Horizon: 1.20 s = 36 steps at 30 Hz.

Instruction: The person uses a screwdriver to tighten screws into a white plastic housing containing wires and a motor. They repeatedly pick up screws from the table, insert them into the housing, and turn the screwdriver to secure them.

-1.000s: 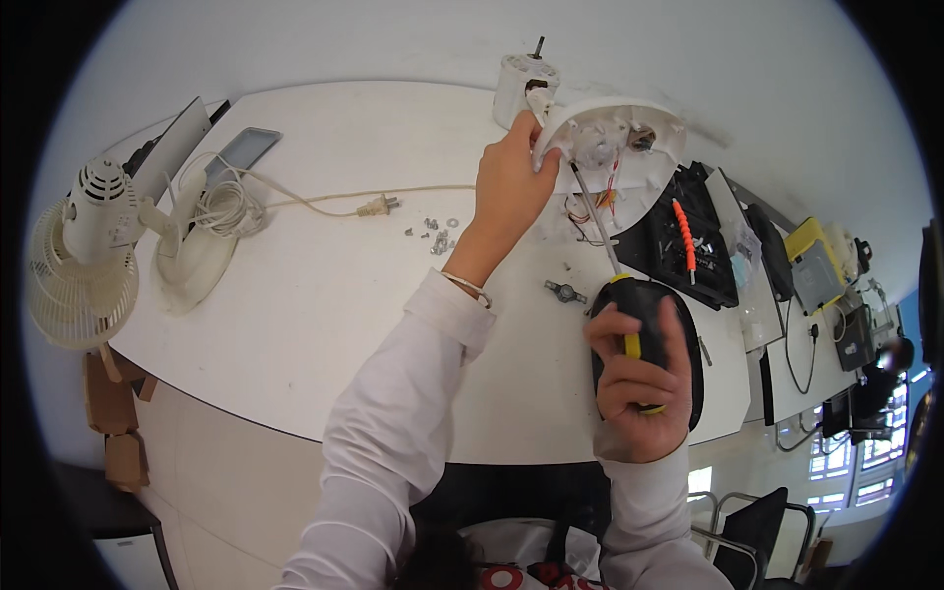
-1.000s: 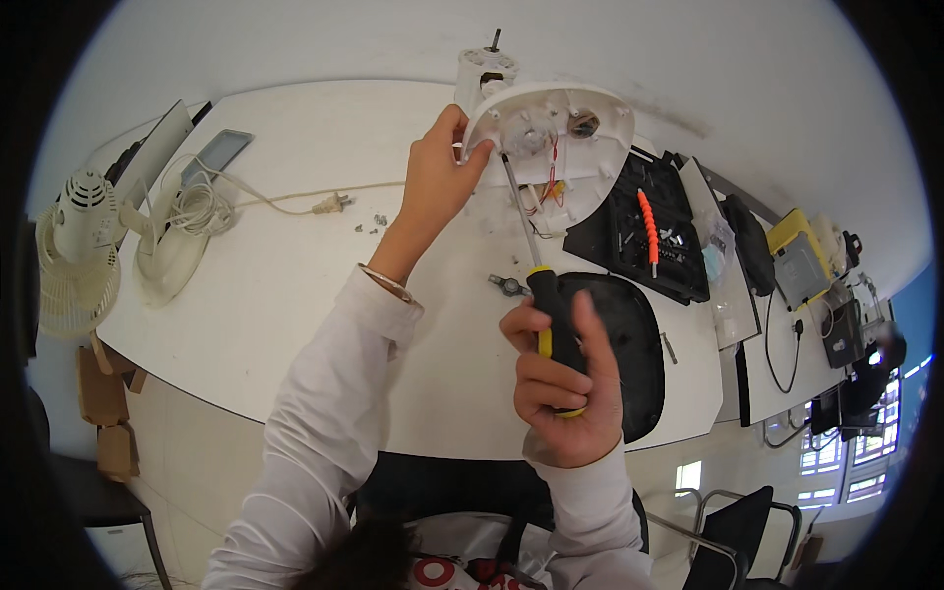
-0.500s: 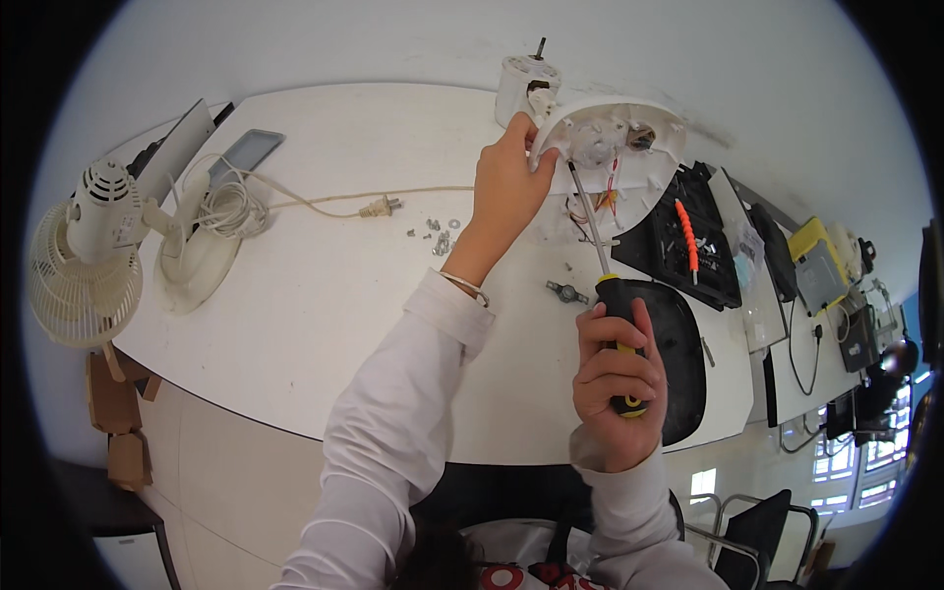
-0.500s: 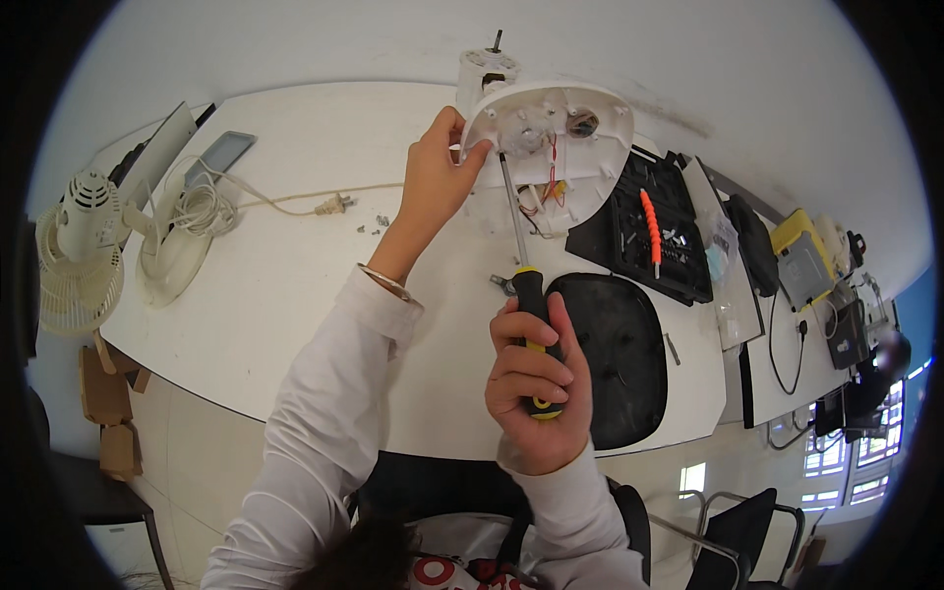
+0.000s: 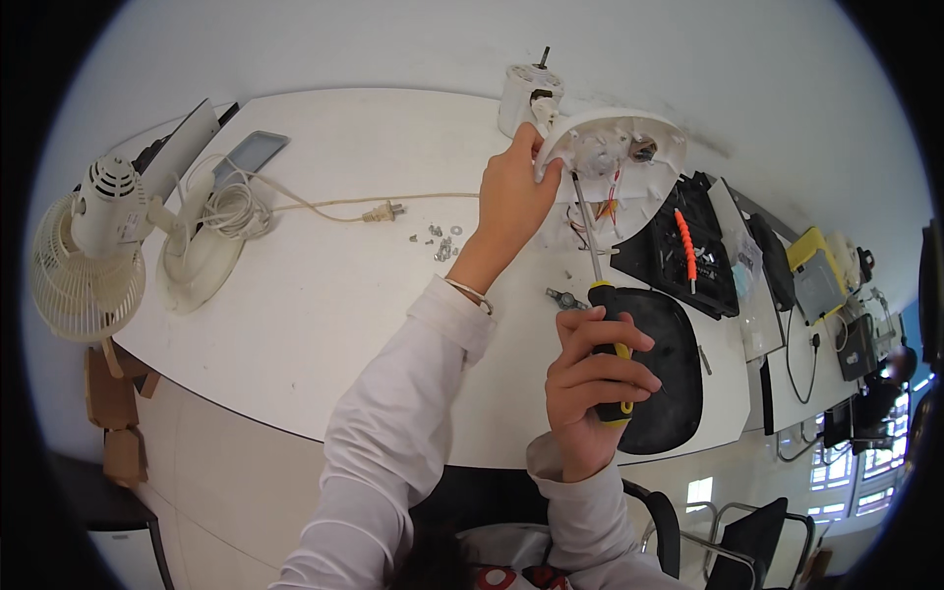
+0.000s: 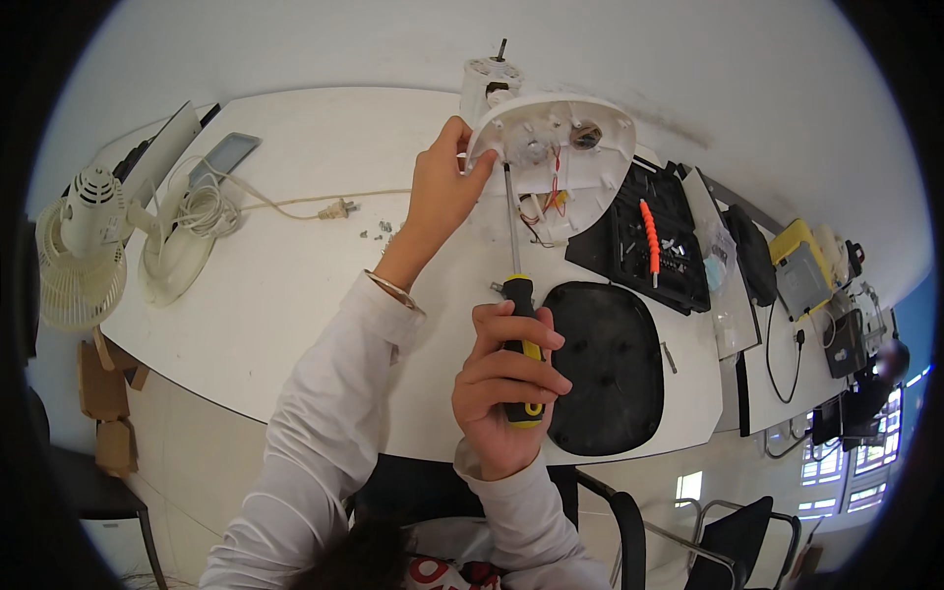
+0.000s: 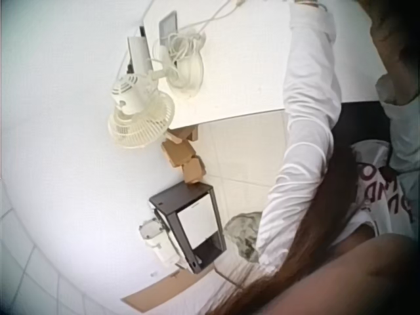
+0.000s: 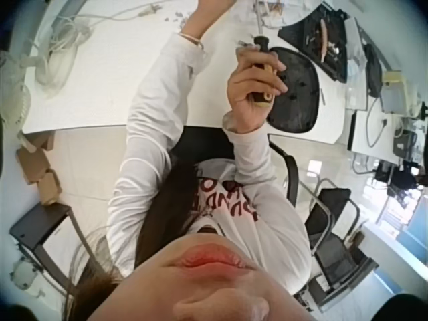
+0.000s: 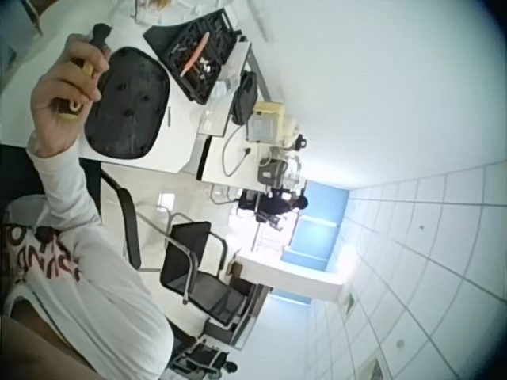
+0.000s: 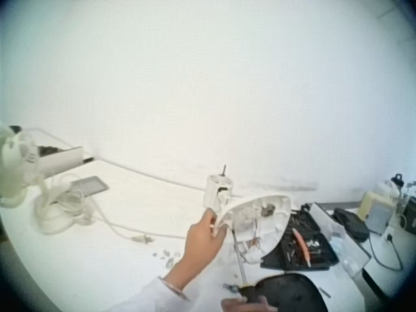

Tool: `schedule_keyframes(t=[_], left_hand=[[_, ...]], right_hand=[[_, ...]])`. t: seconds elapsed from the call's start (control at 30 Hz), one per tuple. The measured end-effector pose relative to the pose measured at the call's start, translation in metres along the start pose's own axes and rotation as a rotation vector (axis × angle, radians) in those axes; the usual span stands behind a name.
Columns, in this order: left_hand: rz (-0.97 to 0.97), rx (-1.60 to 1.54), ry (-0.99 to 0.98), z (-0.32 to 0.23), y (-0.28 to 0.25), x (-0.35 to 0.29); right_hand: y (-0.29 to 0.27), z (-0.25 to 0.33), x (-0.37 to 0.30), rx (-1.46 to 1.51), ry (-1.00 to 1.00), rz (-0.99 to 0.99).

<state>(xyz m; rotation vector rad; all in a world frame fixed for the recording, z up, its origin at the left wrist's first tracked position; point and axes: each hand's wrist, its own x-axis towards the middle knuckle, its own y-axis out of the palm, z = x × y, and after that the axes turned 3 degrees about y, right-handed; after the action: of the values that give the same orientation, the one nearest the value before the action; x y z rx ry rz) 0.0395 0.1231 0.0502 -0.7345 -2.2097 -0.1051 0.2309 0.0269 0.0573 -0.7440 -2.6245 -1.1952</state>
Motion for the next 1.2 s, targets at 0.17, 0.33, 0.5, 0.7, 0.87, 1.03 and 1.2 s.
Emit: schedule_keyframes(t=[0.17,0.33,0.5,0.7,0.87,1.03,1.2], left_hand=[[-0.020,0.006,0.018,0.002,0.000,-0.001],[-0.018,0.010,0.025,0.002,0.000,-0.001],[-0.004,0.038,0.022,0.002,-0.001,0.000],[-0.015,0.025,0.020,0.004,-0.002,0.001],[0.000,0.048,0.017,0.003,-0.003,0.001],[0.005,0.044,0.016,0.001,-0.005,0.002],[0.019,0.044,-0.014,0.001,-0.004,0.002]], right_hand=[[-0.003,-0.008,0.005,0.074,-0.018,0.024],[-0.004,-0.007,0.005,0.070,-0.003,0.082],[-0.005,0.000,0.001,-0.030,0.019,0.045],[-0.005,0.006,-0.005,-0.200,-0.015,-0.222],[0.002,0.006,-0.008,-0.158,-0.097,-0.341],[0.005,0.009,-0.011,-0.332,-0.149,-0.382],[0.018,0.012,-0.013,-0.500,-0.079,-0.295]])
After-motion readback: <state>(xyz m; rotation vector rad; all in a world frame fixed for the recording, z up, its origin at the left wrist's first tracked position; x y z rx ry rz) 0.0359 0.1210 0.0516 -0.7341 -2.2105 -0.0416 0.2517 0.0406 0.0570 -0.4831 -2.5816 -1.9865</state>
